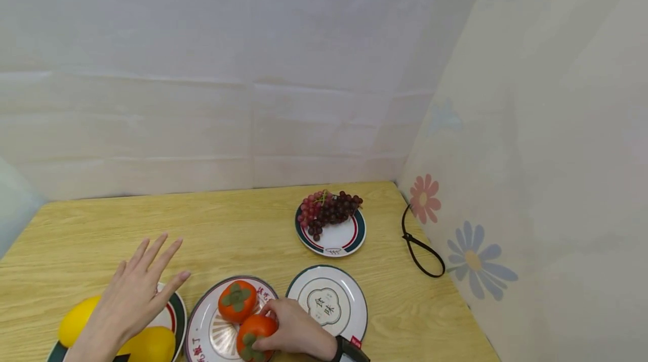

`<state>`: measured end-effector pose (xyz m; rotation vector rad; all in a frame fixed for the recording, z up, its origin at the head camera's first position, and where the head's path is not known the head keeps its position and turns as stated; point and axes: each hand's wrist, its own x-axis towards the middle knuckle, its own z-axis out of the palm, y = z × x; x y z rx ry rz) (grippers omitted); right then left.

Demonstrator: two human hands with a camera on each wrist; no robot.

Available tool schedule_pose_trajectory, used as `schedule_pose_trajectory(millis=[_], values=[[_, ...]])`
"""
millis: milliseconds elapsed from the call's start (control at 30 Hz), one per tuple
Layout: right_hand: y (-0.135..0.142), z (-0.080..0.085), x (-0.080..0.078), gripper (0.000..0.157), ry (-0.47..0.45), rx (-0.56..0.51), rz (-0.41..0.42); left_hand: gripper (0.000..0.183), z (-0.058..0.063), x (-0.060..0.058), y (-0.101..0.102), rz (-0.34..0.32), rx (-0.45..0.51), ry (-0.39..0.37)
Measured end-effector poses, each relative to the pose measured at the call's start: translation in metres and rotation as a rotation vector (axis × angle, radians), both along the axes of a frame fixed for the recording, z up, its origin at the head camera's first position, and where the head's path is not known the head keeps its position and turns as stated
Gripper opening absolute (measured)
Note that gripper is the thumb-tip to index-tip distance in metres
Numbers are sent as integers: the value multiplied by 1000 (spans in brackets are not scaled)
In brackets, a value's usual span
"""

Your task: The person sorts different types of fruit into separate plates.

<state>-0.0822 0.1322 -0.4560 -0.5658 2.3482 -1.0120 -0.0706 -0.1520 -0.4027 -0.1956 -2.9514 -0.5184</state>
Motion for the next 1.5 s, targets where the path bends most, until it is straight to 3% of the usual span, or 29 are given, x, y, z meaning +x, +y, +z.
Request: schedule_pose_trajectory(millis=[167, 467, 700, 833, 1000, 1133, 1300, 1500], values=[[-10, -5, 8, 35, -36, -18, -45, 65, 1, 0, 0, 3, 10, -12], [-8, -7, 1, 30, 101, 5, 25, 65, 0, 1, 1, 4, 0, 0], [1, -7, -14, 39, 28, -42, 3, 65, 0, 1, -1, 9, 2, -8], [23, 6, -44, 39, 149, -42, -92, 65, 0, 1, -1, 9, 1, -6], [72, 19, -108, 44, 397, 42, -356, 65, 0, 1, -1, 9, -4, -9], [118, 15, -159, 61, 396, 137, -480, 66, 0, 1, -1, 10, -3, -20], [150, 2, -199, 76, 319, 229, -459, 66, 0, 1, -2, 16, -2, -19], [156, -13, -215, 82, 296, 242, -417, 65, 0, 1, -3, 20, -9, -14]])
